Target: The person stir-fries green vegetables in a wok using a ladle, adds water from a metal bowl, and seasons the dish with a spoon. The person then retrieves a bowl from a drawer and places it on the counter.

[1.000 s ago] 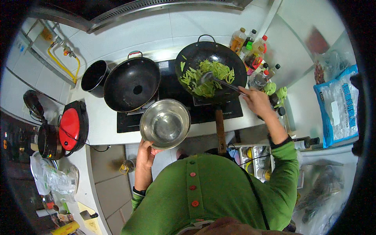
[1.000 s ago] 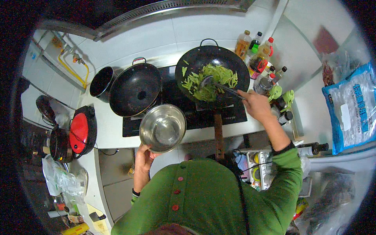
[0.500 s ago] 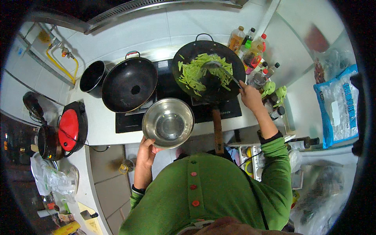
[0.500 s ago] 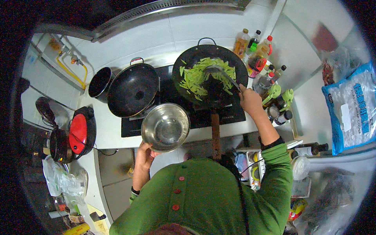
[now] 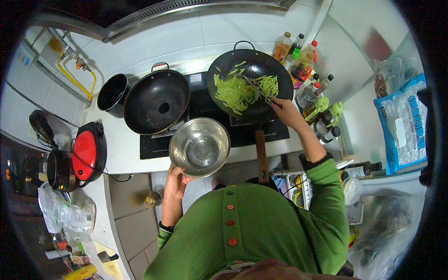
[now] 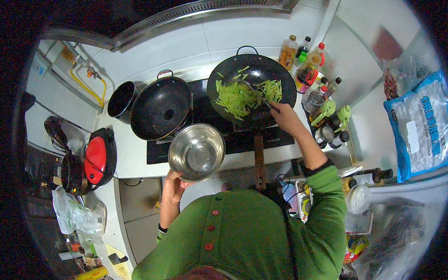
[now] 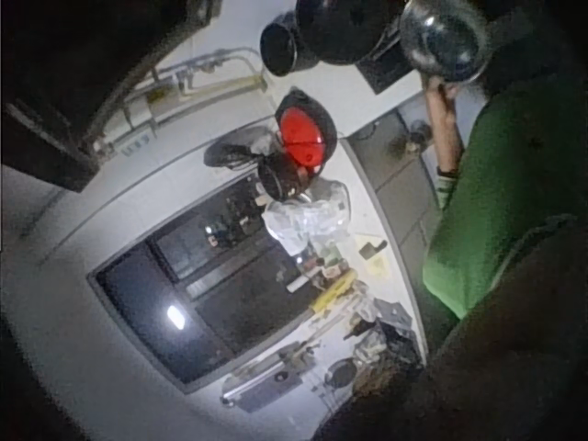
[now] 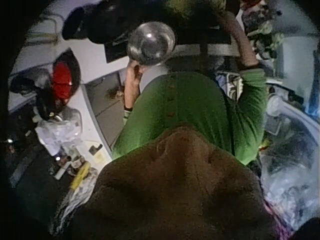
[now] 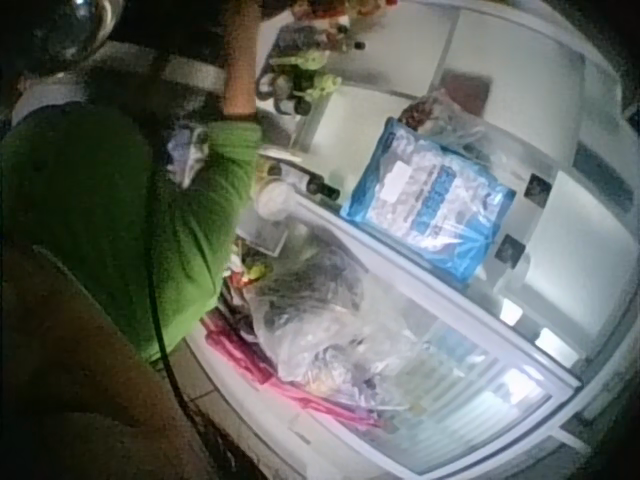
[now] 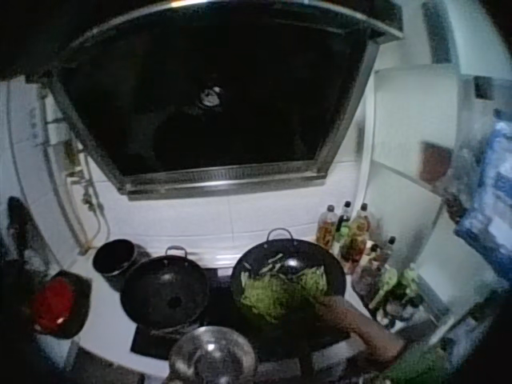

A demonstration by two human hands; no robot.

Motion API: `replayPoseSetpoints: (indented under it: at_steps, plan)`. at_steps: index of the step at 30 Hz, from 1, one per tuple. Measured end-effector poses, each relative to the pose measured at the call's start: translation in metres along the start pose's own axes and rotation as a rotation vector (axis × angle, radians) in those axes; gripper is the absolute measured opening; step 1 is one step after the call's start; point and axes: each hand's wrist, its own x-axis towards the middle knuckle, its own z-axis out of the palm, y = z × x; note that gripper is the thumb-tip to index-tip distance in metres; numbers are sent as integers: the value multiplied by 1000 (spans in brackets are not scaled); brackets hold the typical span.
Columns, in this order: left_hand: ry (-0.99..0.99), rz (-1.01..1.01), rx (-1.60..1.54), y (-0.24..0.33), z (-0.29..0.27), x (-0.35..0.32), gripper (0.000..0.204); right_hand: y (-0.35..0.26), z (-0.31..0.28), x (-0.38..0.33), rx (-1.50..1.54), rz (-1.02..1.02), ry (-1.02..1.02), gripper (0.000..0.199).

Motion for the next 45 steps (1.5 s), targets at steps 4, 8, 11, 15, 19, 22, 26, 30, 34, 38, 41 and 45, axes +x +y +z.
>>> replayPoseSetpoints:
  at_steps: [4, 8, 11, 15, 19, 22, 26, 30, 34, 38, 41, 45]
  plan:
    - [-5, 6, -14, 1, -1, 1, 48, -58, -66, -56, -145, 78, -209, 37]
    - [-30, 10, -35, 2, -1, 4, 53, -81, -85, -82, -277, 96, -281, 34]
    - [-15, -14, -36, 0, -3, 6, 52, -58, -54, -63, -382, 58, -174, 31]
    - [6, -23, -47, 1, -7, 6, 52, -11, -18, -12, -338, 52, 29, 32]
    - [34, 0, -20, 0, -9, 2, 52, 23, -33, 7, -232, 156, 166, 34]
    - [43, -5, -4, -2, -9, -1, 53, 35, -15, 33, -183, 135, 274, 32]
    - [-5, 38, -16, -1, -8, -2, 53, 27, 42, 42, -89, 61, 239, 31]
    - [22, 35, 4, -1, -7, 0, 52, 9, 22, -8, -32, -188, -22, 36]
    - [7, 18, 17, 1, -5, 4, 54, -11, -66, -56, -574, -255, -213, 41]
    - [-69, -2, -44, 2, 0, 10, 56, -43, -119, -75, -740, -204, -128, 38]
    - [-97, 4, -42, 1, 5, 13, 55, -71, -145, -90, -640, -122, -93, 38]
    - [-33, -24, -37, -3, 6, 12, 53, -76, -143, -97, -759, 20, -152, 36]
